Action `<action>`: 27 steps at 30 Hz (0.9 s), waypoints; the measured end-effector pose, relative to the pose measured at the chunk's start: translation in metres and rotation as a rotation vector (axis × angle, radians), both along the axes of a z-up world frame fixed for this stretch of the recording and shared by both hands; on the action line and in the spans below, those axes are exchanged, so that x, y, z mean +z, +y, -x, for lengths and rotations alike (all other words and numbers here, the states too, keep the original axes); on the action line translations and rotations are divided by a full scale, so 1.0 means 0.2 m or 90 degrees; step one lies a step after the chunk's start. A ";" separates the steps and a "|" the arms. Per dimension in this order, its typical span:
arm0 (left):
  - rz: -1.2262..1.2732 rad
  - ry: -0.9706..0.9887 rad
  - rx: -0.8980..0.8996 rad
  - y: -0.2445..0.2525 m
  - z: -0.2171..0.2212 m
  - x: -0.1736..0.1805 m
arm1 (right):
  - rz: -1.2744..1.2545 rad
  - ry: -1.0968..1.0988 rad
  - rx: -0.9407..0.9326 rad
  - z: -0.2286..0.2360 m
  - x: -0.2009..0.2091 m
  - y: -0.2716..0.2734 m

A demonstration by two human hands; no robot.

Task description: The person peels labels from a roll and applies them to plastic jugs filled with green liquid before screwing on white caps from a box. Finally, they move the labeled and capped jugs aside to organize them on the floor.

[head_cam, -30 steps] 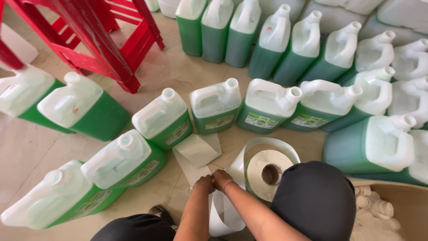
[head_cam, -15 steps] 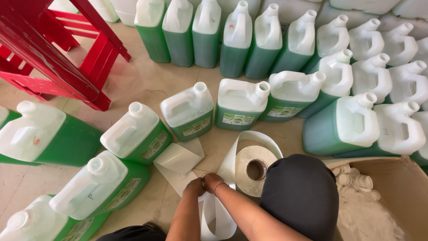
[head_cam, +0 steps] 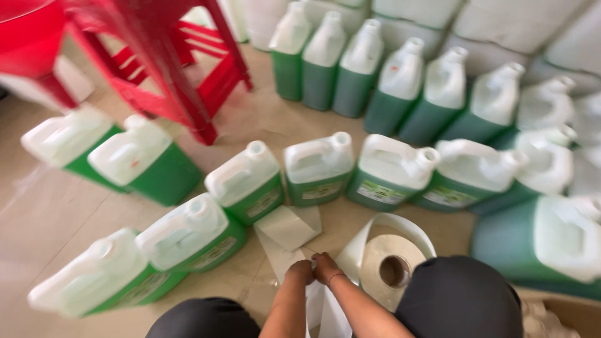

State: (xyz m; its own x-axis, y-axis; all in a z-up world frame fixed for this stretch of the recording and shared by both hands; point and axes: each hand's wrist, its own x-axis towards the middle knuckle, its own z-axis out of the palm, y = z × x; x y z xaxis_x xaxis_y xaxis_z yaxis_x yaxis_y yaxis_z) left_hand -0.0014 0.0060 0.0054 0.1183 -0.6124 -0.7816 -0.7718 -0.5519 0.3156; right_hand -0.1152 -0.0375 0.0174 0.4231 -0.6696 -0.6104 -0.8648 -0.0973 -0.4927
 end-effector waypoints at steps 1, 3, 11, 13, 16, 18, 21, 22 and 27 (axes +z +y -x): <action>0.011 0.002 -0.022 0.00 0.00 0.00 | 0.015 -0.014 0.002 0.00 0.00 0.00; 0.030 0.002 -0.034 -0.01 0.01 0.01 | 0.056 -0.030 0.036 -0.02 0.01 -0.02; 0.006 -0.008 0.030 -0.04 0.03 0.00 | -0.010 -0.105 0.000 -0.11 0.04 -0.03; -0.010 0.001 0.052 -0.03 0.02 0.01 | -0.229 -0.176 -0.260 -0.13 0.04 -0.02; -0.031 0.019 0.084 -0.02 0.00 0.04 | -0.217 -0.144 -0.199 -0.16 0.05 -0.02; -0.033 0.018 0.094 0.00 -0.01 0.09 | -0.172 -0.110 -0.139 -0.18 0.06 -0.01; -0.022 0.042 0.108 0.02 -0.04 0.18 | -0.256 -0.185 -0.279 -0.22 0.06 0.00; -0.013 0.046 0.116 0.03 -0.04 0.20 | -0.310 -0.229 -0.363 -0.24 0.06 0.00; 0.014 0.045 0.111 0.07 -0.05 0.26 | -0.290 -0.185 -0.306 -0.28 0.10 0.01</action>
State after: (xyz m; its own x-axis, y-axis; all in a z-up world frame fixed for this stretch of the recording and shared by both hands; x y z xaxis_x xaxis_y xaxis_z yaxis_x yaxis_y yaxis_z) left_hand 0.0090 0.0190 0.0569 0.1699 -0.6041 -0.7786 -0.6402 -0.6683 0.3788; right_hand -0.0589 -0.0362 0.0368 0.3339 -0.5278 -0.7810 -0.5883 0.5307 -0.6102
